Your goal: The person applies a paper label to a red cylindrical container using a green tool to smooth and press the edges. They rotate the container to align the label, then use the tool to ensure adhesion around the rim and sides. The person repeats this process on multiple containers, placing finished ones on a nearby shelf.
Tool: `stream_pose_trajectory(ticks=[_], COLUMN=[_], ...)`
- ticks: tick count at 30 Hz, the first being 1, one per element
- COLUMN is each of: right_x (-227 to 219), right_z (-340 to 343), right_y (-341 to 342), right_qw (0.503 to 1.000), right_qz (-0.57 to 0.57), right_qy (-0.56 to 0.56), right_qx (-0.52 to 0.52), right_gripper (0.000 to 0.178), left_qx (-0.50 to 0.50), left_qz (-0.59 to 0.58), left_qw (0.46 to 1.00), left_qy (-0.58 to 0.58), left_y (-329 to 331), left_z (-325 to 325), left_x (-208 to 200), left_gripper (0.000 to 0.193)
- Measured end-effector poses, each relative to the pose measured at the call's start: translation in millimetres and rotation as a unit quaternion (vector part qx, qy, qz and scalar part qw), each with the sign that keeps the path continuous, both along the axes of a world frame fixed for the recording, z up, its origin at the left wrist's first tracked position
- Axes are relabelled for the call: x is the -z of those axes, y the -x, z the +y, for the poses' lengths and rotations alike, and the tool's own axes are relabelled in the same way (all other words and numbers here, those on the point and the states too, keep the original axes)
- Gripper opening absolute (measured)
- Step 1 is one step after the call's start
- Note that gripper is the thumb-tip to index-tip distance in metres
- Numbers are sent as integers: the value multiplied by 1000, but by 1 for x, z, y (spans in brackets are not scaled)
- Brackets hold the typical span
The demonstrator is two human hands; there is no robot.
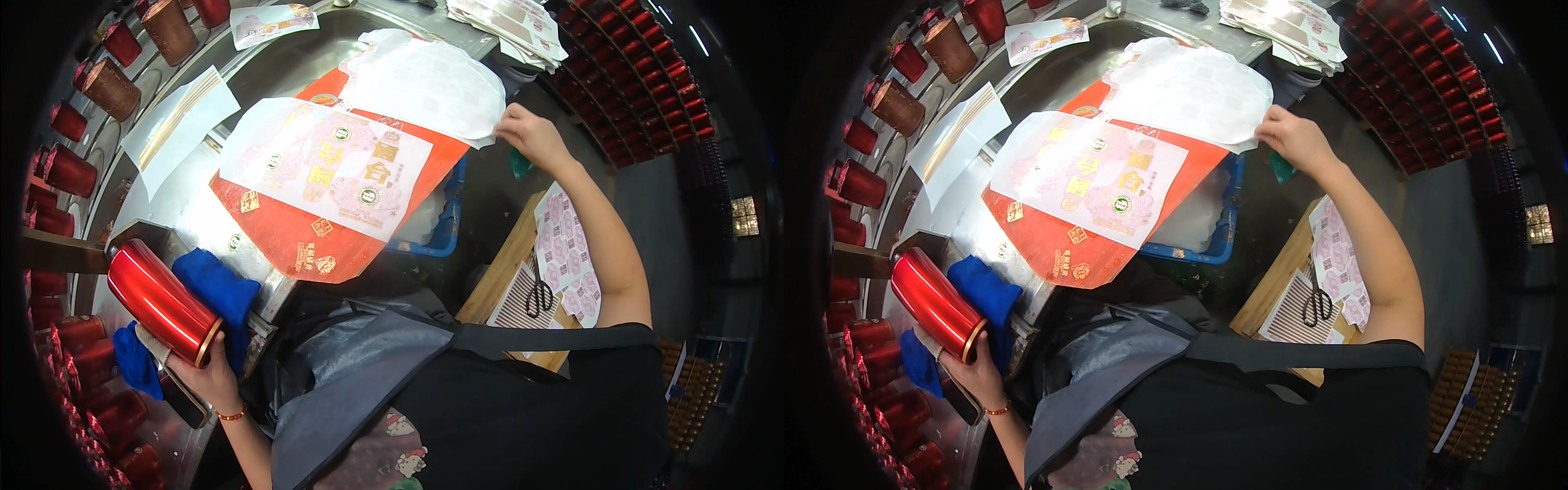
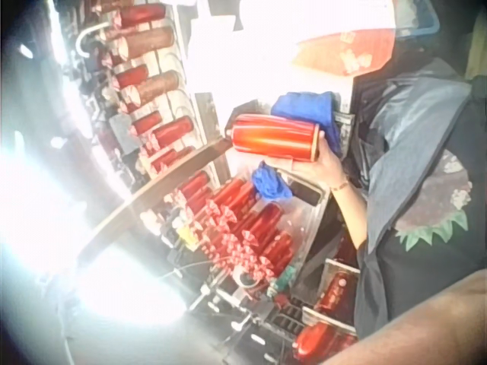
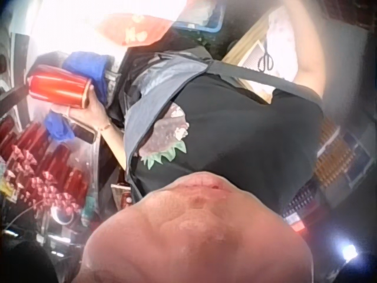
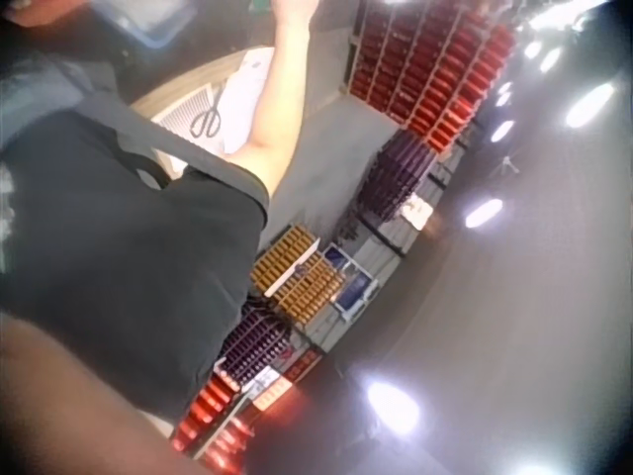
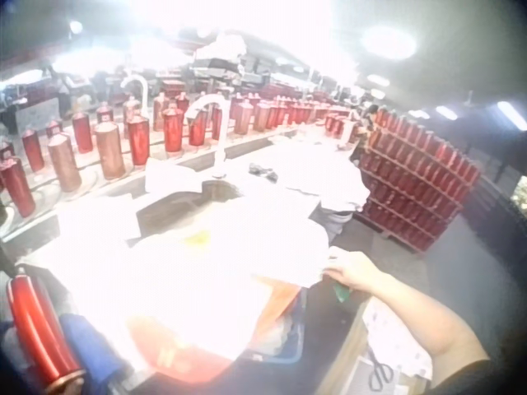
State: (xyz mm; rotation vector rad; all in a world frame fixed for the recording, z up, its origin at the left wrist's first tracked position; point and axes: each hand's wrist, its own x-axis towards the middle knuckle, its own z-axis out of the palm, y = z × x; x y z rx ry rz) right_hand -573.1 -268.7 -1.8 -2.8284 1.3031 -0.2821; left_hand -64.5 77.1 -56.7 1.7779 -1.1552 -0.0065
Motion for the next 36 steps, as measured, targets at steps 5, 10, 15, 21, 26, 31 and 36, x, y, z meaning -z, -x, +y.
stream_pose_trajectory(ticks=[5, 10, 15, 21, 26, 31, 36], right_x=[-7, -22, -55, -139, -102, -35, 23], right_z=[-55, -125, -149, -31, 28, 44, 34], right_y=[-5, -2, 76, 166, 173, 168, 158], right_qw=[962, 889, 819, 789, 799, 812, 823], right_qz=[-233, -374, -420, -307, -210, -200, -208], right_qy=[-53, 142, 320, 400, 370, 270, 200], right_qx=[129, 221, 223, 350, 426, 476, 488], right_gripper=[22, 29, 19, 40, 40, 32, 28], left_qx=[-24, -13, -27, -38, -64, -77, -103], left_qz=[-50, -22, -45, -68, -94, -151, -157], left_qw=[998, 1000, 998, 997, 993, 982, 974], left_qy=[-4, 6, -26, -3, -44, -78, -126], left_y=[-4, -4, -1, -6, -20, -37, -39], left_z=[5, 2, 4, 8, 22, 35, 50], left_x=[5, 4, -2, 4, 7, 7, -1], left_gripper=[92, 92, 104, 79, 56, 65, 80])
